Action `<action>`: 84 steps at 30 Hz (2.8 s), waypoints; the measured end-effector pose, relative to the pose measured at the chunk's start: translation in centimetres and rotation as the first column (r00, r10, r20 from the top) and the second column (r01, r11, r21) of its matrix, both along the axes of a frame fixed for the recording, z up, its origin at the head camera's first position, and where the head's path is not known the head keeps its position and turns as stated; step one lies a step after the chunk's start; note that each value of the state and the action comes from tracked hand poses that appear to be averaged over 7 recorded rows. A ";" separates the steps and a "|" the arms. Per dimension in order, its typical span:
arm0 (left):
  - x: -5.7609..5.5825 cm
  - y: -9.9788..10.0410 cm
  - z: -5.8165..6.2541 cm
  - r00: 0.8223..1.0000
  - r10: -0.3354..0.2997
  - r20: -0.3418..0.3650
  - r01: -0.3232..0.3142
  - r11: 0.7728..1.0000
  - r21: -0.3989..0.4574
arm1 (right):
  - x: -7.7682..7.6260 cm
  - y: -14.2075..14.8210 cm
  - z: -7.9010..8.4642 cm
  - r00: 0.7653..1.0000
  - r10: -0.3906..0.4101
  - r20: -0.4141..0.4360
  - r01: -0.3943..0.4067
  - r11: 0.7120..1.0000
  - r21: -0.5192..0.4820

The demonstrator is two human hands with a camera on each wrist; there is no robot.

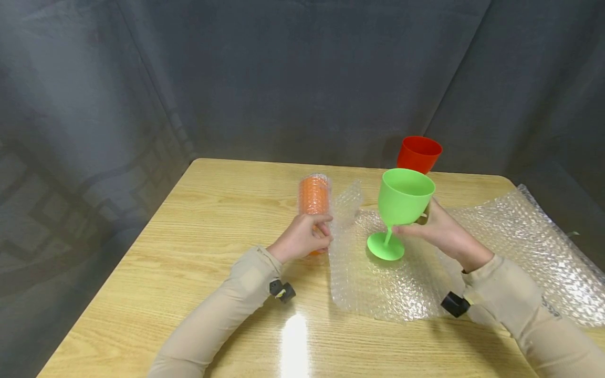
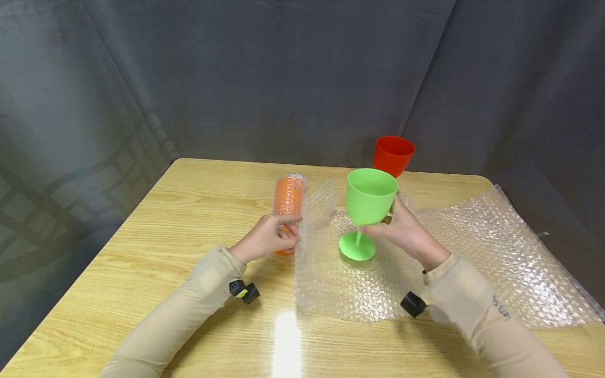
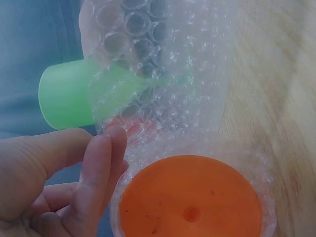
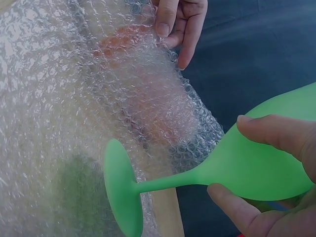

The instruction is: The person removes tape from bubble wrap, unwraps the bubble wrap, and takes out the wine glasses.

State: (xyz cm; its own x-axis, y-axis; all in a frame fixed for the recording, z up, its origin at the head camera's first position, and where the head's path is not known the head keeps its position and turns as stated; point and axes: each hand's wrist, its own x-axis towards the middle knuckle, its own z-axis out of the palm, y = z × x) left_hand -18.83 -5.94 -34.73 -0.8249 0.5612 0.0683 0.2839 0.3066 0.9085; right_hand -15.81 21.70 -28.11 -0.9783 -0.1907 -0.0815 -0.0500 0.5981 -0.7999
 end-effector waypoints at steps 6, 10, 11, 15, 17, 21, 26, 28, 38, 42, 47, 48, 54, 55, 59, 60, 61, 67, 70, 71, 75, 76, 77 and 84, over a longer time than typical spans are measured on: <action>0.0 0.0 0.0 1.000 0.002 0.004 -0.002 1.000 -0.001 | -0.2 0.2 0.0 1.000 0.005 0.002 -0.005 1.000 0.002; -0.1 0.0 -0.1 1.000 0.000 0.001 0.000 1.000 -0.004 | -0.3 0.3 -0.1 1.000 0.005 0.003 -0.005 1.000 0.000; -0.1 0.0 -0.1 1.000 0.000 -0.001 0.000 1.000 -0.006 | -0.3 0.3 0.0 1.000 0.005 0.004 -0.005 1.000 0.001; -0.1 0.0 -0.1 1.000 -0.002 -0.006 0.001 1.000 -0.007 | -0.3 0.2 0.0 1.000 0.004 0.005 -0.004 1.000 0.003; -0.1 0.0 -0.1 1.000 -0.001 -0.004 0.001 1.000 -0.006 | -0.4 0.2 0.0 1.000 0.006 0.005 -0.006 1.000 0.001; -0.1 0.0 -0.2 1.000 -0.002 0.001 0.002 1.000 -0.002 | -0.4 0.1 0.1 1.000 0.002 0.005 -0.002 1.000 0.001; -0.2 0.0 -0.2 1.000 -0.003 0.009 0.003 1.000 0.005 | -0.3 0.0 0.1 1.000 -0.007 -0.005 0.007 1.000 0.002; -0.2 0.0 -0.2 1.000 -0.003 0.010 0.003 1.000 0.006 | -0.3 0.0 0.1 1.000 -0.004 -0.015 0.004 1.000 0.003; 0.0 0.0 0.0 1.000 0.008 0.014 -0.008 1.000 -0.004 | -0.4 0.0 0.0 0.999 -0.033 -0.028 0.033 0.999 -0.007; 0.0 0.0 0.0 1.000 0.008 0.014 -0.008 1.000 -0.006 | -0.4 0.0 0.1 0.999 -0.034 -0.026 0.034 0.999 0.000; 0.0 0.0 -0.1 1.000 0.006 0.008 -0.006 1.000 -0.007 | -0.4 0.0 0.1 0.999 -0.043 -0.019 0.043 0.999 -0.003; 0.0 0.0 -0.1 1.000 0.005 0.008 -0.005 1.000 -0.008 | -0.4 0.0 0.1 0.999 -0.044 -0.018 0.044 0.999 -0.002; -0.1 0.0 -0.1 1.000 0.003 0.004 -0.003 1.000 -0.013 | -0.6 0.1 0.1 0.999 -0.032 -0.008 0.032 0.999 -0.008; -0.1 0.0 -0.1 1.000 0.003 0.004 -0.003 1.000 -0.013 | -0.6 0.2 0.1 1.000 -0.026 -0.007 0.026 1.000 -0.008; 0.0 0.0 -0.1 1.000 0.000 0.007 0.000 1.000 -0.008 | -0.7 0.2 0.0 1.000 -0.023 -0.013 0.023 1.000 -0.002; -0.1 0.0 -0.1 1.000 -0.001 0.005 0.001 1.000 -0.007 | -0.7 0.2 0.0 0.999 -0.029 -0.014 0.029 1.000 -0.002; 0.0 0.0 -0.1 1.000 -0.001 0.006 0.001 1.000 -0.006 | -0.8 0.2 0.0 0.999 -0.030 -0.017 0.030 1.000 -0.001; -0.1 -0.1 -0.1 1.000 -0.003 0.004 0.003 1.000 -0.006 | -0.9 0.2 0.0 0.999 -0.025 -0.026 0.025 0.999 -0.021; -0.1 -0.1 -0.1 1.000 -0.004 0.000 0.004 1.000 -0.004 | -0.9 0.2 0.1 0.999 -0.013 -0.030 0.012 1.000 -0.025; -0.1 -0.1 -0.1 1.000 -0.004 -0.002 0.004 1.000 -0.004 | -0.9 0.2 0.1 0.999 -0.013 -0.030 0.013 1.000 -0.025; -0.1 0.0 -0.2 1.000 -0.005 -0.003 0.005 1.000 -0.005 | -0.9 0.2 0.1 0.999 -0.009 -0.033 0.008 1.000 -0.023; -0.1 0.0 -0.2 1.000 -0.005 -0.003 0.005 1.000 -0.005 | -1.0 0.1 0.1 0.999 -0.012 -0.035 0.011 1.000 -0.022; -0.1 0.0 -0.2 1.000 -0.005 -0.002 0.005 1.000 -0.005 | -1.0 0.1 0.1 0.999 -0.015 -0.036 0.014 1.000 -0.023; -0.1 -0.1 -0.2 1.000 -0.001 -0.005 0.001 1.000 -0.006 | -1.1 0.1 0.0 0.999 -0.018 -0.040 0.018 1.000 -0.010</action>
